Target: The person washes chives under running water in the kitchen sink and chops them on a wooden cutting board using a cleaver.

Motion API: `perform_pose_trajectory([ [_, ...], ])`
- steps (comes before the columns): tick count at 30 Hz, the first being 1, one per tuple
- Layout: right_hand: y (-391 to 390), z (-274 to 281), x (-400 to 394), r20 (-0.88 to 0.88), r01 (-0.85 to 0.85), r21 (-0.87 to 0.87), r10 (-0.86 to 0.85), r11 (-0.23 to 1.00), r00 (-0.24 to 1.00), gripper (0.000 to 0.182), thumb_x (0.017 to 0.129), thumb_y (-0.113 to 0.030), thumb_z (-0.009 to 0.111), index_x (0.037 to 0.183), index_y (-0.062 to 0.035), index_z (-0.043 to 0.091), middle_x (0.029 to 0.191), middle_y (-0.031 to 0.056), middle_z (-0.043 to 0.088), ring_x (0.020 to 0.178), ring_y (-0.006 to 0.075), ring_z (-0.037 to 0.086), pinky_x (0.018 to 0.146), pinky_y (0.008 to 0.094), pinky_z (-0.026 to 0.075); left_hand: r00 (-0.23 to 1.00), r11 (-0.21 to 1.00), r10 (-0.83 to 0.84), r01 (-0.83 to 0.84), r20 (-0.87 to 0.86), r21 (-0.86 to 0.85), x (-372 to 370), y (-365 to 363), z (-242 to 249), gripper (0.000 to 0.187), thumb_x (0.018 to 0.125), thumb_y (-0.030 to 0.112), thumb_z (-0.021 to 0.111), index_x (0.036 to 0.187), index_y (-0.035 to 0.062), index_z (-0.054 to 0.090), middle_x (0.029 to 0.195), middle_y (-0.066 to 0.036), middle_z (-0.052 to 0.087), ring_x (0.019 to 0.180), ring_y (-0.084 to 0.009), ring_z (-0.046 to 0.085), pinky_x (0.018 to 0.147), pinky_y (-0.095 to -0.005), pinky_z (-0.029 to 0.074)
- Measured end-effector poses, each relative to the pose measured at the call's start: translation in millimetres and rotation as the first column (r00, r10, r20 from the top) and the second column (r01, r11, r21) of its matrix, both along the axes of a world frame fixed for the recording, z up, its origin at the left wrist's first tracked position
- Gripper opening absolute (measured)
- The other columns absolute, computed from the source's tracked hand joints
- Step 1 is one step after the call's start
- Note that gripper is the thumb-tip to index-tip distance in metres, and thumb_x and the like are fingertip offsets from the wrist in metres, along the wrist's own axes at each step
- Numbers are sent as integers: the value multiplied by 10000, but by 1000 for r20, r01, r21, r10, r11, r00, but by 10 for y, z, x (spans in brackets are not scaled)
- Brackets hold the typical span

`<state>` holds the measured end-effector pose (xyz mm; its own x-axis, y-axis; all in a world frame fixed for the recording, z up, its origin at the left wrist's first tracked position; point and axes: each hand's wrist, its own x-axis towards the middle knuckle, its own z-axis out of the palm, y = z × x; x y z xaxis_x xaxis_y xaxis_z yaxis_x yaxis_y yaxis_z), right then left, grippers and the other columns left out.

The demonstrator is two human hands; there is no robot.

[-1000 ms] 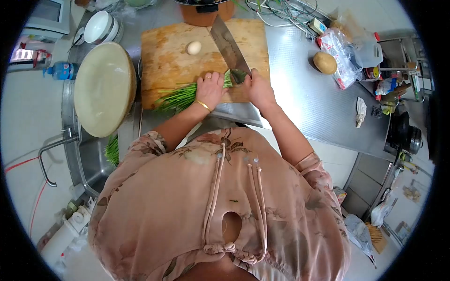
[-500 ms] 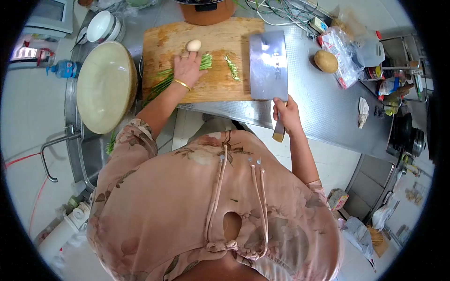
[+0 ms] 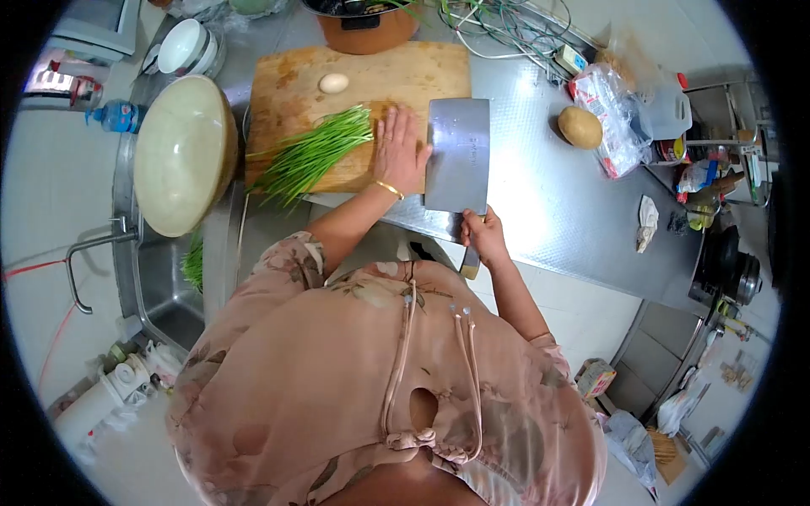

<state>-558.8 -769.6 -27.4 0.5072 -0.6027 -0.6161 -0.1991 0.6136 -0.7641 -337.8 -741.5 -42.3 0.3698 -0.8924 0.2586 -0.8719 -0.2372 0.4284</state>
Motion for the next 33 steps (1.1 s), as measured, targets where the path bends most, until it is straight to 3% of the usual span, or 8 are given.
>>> perform_pose_trajectory([
  [3,-9,-36,92,19,-40,20,40,999,999,136,862,-137,512,880,-18,449,541,31,455,395,113,409,398,247,357,972,969,235,-236,25,70,19,-187,-52,632,854,352,418,1289,-82,269,1379,-221,215,1293,-355,162,1058,-463,94],
  [6,-39,-65,225,36,-138,39,137,990,990,140,863,-142,514,889,-17,455,551,37,462,410,116,421,408,252,365,975,972,219,-215,-36,98,-34,-222,-83,581,856,328,410,1264,-75,319,1361,-222,257,1279,-357,203,1052,-451,134],
  [9,-42,-56,320,63,-200,28,198,979,978,129,864,-138,512,863,-20,459,551,33,465,414,116,428,411,249,368,985,994,102,-106,-142,-24,-140,-131,-72,511,854,279,417,1229,-65,373,1325,-216,317,1253,-355,257,1040,-441,182],
  [18,283,709,56,-113,-402,-149,388,904,915,63,842,-60,509,855,-23,460,518,26,462,384,102,425,366,235,348,943,848,158,-282,-293,-450,-513,562,489,296,832,121,479,1093,-16,506,1222,-178,419,1173,-346,370,998,-440,269],
  [22,692,987,425,-116,-662,-222,655,716,747,57,842,-55,507,862,-23,464,514,20,463,387,97,430,362,228,343,870,631,314,-491,-381,-601,-328,1472,733,157,802,65,525,948,9,545,1078,-152,471,1118,-345,407,976,-442,290],
  [25,1225,1027,808,-151,-868,-217,862,448,483,87,833,-54,517,895,-12,473,532,21,477,405,86,435,372,227,339,745,463,584,-633,-323,-620,-269,2409,739,100,767,45,542,861,25,517,952,-130,461,1001,-324,438,898,-424,336],
  [31,2905,942,1400,-161,-979,-145,980,-141,-117,279,816,-88,531,1070,9,470,605,27,504,436,93,461,404,244,376,251,37,915,-832,-316,-554,-645,4466,461,85,795,71,537,863,23,518,953,-154,482,938,-312,458,847,-400,350],
  [33,3502,902,1474,-107,-963,-128,969,-236,-223,302,809,-105,538,1081,7,467,632,29,515,447,98,471,416,251,387,66,-103,958,-827,-279,-552,-830,5042,409,85,802,76,530,866,21,516,961,-158,485,934,-318,456,845,-401,347],
])
